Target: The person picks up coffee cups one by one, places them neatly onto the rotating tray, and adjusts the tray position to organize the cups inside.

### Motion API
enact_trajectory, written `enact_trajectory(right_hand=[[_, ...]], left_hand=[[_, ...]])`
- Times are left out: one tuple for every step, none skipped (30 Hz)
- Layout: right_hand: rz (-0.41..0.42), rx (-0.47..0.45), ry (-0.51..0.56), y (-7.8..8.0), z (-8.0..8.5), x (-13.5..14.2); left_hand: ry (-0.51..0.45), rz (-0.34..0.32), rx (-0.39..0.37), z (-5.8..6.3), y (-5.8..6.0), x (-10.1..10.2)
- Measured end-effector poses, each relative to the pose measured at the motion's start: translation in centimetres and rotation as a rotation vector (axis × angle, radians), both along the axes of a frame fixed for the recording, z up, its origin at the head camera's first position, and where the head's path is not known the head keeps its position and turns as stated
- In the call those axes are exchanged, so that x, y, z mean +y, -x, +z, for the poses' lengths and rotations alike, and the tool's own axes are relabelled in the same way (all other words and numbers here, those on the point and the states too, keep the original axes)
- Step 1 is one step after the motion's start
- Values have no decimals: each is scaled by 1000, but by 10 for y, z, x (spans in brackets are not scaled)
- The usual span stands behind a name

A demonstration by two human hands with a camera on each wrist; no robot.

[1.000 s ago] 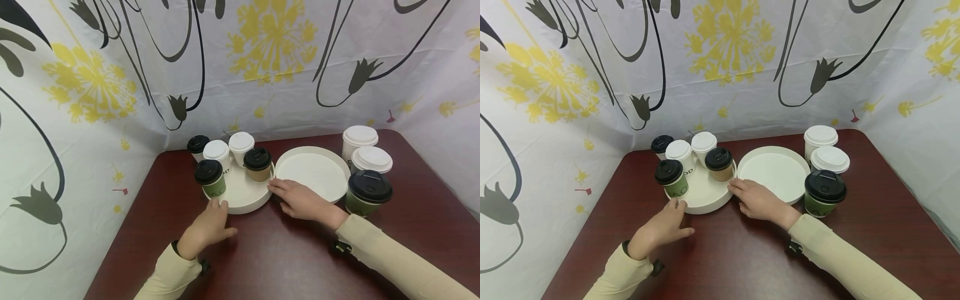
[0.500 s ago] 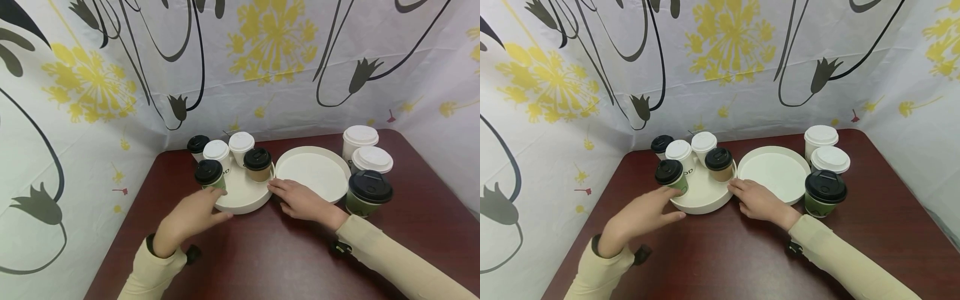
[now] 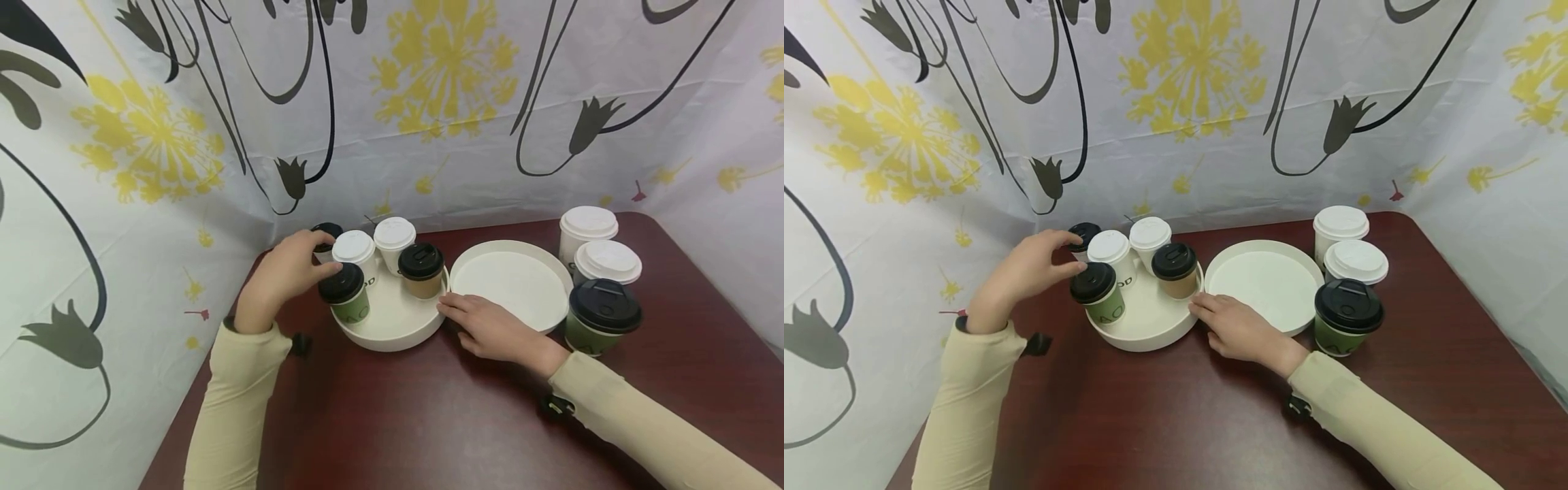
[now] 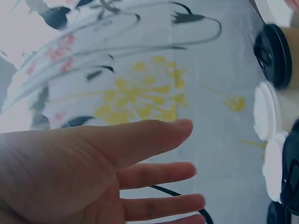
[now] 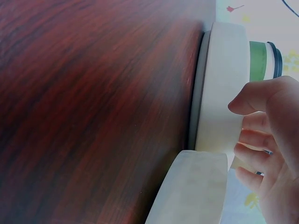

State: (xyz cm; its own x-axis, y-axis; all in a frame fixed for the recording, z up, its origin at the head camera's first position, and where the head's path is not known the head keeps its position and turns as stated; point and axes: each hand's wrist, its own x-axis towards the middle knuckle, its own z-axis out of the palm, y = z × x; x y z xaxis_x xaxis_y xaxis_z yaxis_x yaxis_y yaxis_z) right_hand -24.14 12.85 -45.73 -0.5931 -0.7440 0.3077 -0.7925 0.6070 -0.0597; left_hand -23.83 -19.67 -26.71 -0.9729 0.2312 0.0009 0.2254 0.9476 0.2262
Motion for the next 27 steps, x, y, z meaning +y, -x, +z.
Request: enact_trajectory(right_hand=[[-1, -2, 1, 0, 0, 0], [-1, -4, 3, 0, 0, 0], [-1, -5, 5, 0, 0, 0], [-1, -4, 7, 0, 0, 0], [0, -3, 9, 0, 0, 0], [2, -3, 11, 1, -1, 0], [3, -2, 12, 1, -1, 0], [3, -2, 14, 1, 0, 1], [3, -1, 13, 1, -1, 1], [3, -1, 13, 1, -1, 1], [3, -2, 13, 1, -1, 1], [3, -3, 12, 1, -1, 1], [2, -3, 12, 2, 0, 1], [1, -3, 13, 2, 0, 2], [-1, 0, 11, 2, 0, 2], [-3, 1, 10, 2, 1, 2], [-4, 0, 12, 2, 1, 2], [-5, -1, 14, 2, 1, 2], [-7, -3, 15, 2, 1, 2], [-9, -5, 15, 1, 1, 2], [-9, -8, 13, 1, 0, 2], [-8, -11, 12, 1, 0, 2], [-6, -14, 11, 0, -1, 2], [-7, -14, 8, 0, -1, 2], [-6, -12, 6, 0, -1, 2], [-5, -10, 5, 0, -1, 2], [-5, -10, 5, 0, -1, 2]], left_hand=[[-1, 9, -4, 0, 7, -1], [-1, 19, -9, 0, 13, -3], [1, 28, -13, -1, 19, -4], [3, 34, -15, -1, 25, -6], [4, 38, -16, -2, 30, -7], [7, 39, -20, -2, 35, -8], [12, 40, -20, -2, 40, -9], [17, 39, -20, -3, 45, -11], [19, 43, -23, -3, 50, -12], [23, 44, -27, -4, 55, -13], [27, 46, -32, -4, 59, -14], [33, 46, -37, -4, 63, -15], [39, 49, -40, -5, 68, -17], [45, 51, -45, -5, 72, -18], [47, 55, -52, -6, 77, -19], [52, 55, -56, -6, 81, -20], [54, 55, -61, -7, 85, -22], [55, 58, -66, -9, 89, -23], [57, 63, -72, -11, 93, -25], [58, 66, -79, -13, 97, -27], [58, 72, -89, -17, 101, -29], [61, 74, -98, -20, 104, -31], [63, 74, -103, -24, 107, -33], [67, 74, -109, -28, 110, -35], [70, 74, -116, -32, 113, -37], [71, 75, -125, -36, 115, -39], [73, 75, -134, -39, 118, -41]])
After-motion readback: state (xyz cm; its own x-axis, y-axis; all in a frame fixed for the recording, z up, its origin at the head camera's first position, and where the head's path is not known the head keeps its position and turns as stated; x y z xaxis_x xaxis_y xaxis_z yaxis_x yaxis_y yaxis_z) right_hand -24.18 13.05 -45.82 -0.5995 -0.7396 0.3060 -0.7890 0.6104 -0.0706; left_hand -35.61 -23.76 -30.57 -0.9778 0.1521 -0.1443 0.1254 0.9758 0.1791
